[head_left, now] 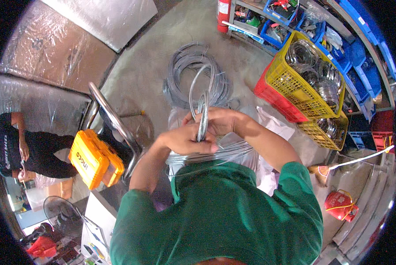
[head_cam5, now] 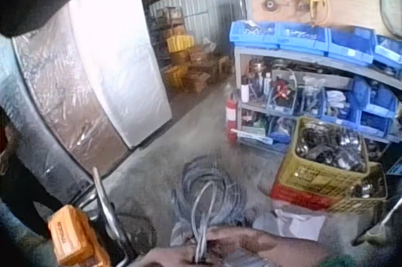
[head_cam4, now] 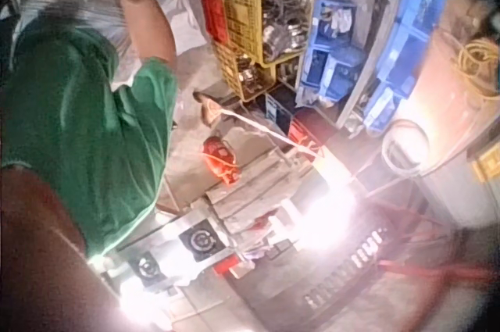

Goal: The person coils a length of gray wire by hand, forming loops and securing them with a twist tie. The person repeatedly handles the wire, adjusts the coil shape, and places the finished coil on a pile of similar coils.

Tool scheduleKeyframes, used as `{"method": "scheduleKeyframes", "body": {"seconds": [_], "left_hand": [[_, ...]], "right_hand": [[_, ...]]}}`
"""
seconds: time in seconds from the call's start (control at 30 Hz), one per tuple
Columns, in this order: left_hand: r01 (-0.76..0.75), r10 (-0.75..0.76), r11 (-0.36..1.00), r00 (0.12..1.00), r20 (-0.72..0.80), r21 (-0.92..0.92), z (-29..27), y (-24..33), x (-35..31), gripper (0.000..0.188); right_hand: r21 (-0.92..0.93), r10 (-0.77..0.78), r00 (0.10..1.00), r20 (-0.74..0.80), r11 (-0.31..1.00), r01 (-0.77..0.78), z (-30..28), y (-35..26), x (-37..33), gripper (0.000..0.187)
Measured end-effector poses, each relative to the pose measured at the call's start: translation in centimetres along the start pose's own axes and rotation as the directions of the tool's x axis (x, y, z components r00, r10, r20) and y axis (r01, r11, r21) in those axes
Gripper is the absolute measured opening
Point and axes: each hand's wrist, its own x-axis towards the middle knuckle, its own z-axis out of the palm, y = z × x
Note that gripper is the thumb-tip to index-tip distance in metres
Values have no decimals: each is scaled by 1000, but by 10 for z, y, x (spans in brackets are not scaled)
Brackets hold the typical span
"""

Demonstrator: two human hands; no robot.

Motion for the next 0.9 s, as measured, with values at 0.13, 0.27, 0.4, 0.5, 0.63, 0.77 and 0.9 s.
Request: {"method": "scheduleKeyframes", "body": {"seconds": [0.13,0.27,0.4,0.5,0.63,0.77,0.9], "left_hand": [[150,-411,819,827,-384,-554,14,-11,-2,35],[-503,-279,494,681,-677,-710,-5,-32,1,47],[-856,-214,271,392,-895,-440,-51,-30,-33,48],[-935,9,110,341,-940,-338,-82,-15,-73,48],[-925,56,-186,327,-943,-331,-94,-3,-92,48],[-942,94,-22,333,-938,-336,-74,-5,-66,49],[-811,101,556,282,-954,-181,-43,-8,-22,51]], "right_hand": [[-203,243,910,-336,925,-322,-7,-20,-3,39],[-843,-534,660,-529,421,-335,18,-5,-2,34],[-974,-759,616,-213,116,-194,41,27,-33,29],[-929,-745,577,-335,161,-332,43,51,-67,31],[-818,-605,596,-528,175,-547,42,86,-97,34],[-833,-655,515,-553,416,-364,35,112,-84,33],[-642,-487,703,-518,764,56,32,111,-46,26]]}}
